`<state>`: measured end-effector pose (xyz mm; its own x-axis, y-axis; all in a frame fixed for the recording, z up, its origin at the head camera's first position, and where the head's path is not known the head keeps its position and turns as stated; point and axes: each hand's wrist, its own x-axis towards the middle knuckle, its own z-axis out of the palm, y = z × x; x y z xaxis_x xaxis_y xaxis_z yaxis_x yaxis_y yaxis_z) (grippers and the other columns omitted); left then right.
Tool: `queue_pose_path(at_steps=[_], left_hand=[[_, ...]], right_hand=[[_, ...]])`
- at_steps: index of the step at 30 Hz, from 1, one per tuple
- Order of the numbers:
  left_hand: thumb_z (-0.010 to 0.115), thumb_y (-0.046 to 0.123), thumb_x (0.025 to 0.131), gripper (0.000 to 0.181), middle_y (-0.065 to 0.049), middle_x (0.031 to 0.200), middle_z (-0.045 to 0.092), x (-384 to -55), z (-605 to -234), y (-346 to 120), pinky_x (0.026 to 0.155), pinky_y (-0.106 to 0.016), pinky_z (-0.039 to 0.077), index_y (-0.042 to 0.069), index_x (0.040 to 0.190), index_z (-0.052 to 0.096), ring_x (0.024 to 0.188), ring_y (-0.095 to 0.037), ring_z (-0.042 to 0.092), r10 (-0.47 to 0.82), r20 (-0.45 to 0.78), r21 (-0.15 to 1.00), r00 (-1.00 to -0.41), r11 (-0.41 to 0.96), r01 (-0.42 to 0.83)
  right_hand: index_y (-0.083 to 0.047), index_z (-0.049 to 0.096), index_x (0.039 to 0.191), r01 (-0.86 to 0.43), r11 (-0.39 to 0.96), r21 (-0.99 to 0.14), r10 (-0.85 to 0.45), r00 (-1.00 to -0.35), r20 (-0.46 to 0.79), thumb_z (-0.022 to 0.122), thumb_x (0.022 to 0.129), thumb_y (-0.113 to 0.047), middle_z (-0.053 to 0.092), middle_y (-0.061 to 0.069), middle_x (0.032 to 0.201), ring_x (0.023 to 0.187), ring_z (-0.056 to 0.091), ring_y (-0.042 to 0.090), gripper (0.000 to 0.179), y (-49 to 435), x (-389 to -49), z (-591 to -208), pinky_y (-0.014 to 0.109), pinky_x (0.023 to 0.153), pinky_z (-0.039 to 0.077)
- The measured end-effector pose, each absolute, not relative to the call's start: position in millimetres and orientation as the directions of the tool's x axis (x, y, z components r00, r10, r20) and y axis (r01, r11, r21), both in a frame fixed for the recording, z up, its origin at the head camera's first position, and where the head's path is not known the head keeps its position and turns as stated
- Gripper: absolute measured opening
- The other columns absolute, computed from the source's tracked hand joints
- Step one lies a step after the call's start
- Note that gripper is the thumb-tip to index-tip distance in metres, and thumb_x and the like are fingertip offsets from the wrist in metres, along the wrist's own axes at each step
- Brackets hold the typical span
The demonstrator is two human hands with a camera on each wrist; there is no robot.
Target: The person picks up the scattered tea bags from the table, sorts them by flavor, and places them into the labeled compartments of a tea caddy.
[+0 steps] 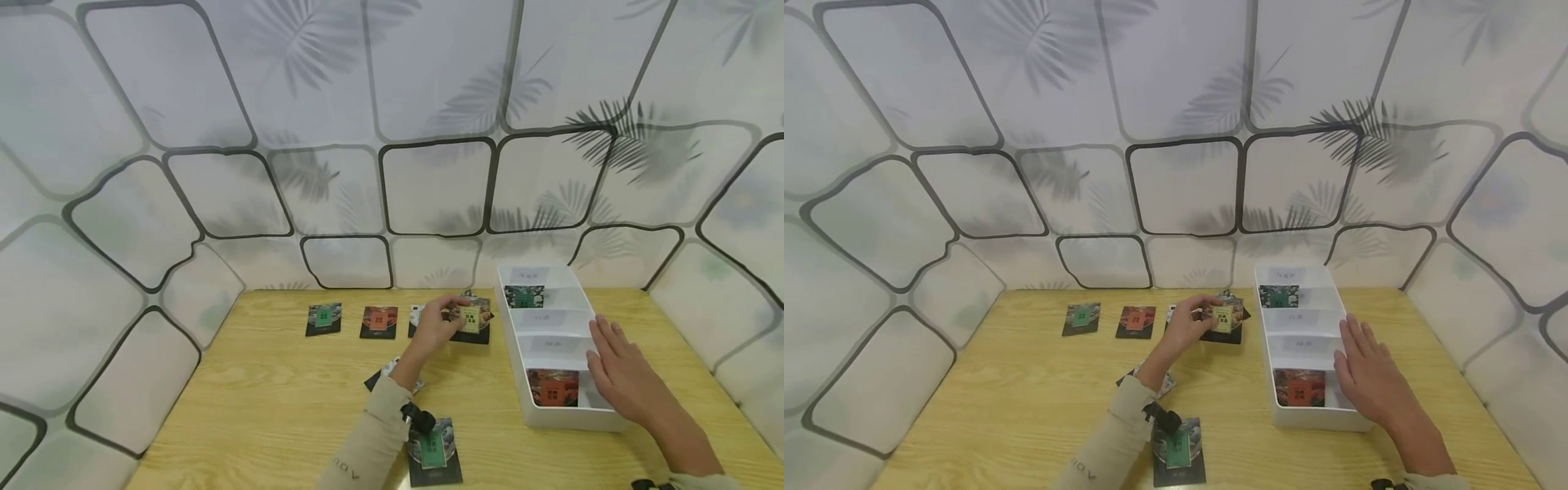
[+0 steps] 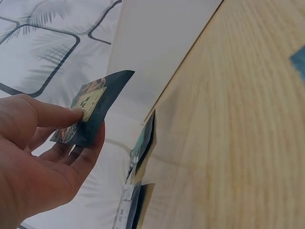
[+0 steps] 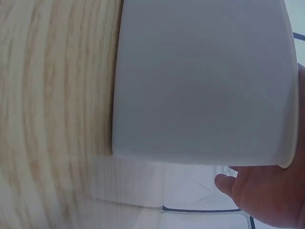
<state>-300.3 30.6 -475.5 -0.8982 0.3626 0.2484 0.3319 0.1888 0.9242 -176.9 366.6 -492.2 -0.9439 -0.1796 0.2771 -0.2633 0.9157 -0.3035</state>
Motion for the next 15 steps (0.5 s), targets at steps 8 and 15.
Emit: queue_pose_path(at_steps=[8,15], left_hand=[[0.067,-0.009,0.093,0.031,-0.011,0.121,0.068,-308.1,-466.1,33.1,0.075,-0.025,0.049,0.003,0.120,0.072,0.099,-0.025,0.060,0.342,0.279,0.927,-0.897,0.147,0.345],[0.068,-0.010,0.092,0.034,-0.007,0.121,0.067,-314.7,-458.7,41.9,0.073,-0.025,0.052,0.005,0.122,0.071,0.093,-0.015,0.062,0.345,0.265,0.940,-0.900,0.116,0.322]], right_hand=[[0.011,0.015,0.159,-0.248,0.914,-0.322,-0.175,-0.955,0.240,0.032,0.112,-0.023,0.008,0.030,0.166,0.154,-0.002,0.045,0.060,366.0,-178.8,-490.1,0.073,0.114,0.011],[0.011,0.014,0.159,-0.234,0.914,-0.332,-0.170,-0.962,0.212,0.032,0.112,-0.023,0.007,0.030,0.167,0.154,-0.002,0.046,0.061,363.9,-176.2,-488.2,0.073,0.114,0.011]])
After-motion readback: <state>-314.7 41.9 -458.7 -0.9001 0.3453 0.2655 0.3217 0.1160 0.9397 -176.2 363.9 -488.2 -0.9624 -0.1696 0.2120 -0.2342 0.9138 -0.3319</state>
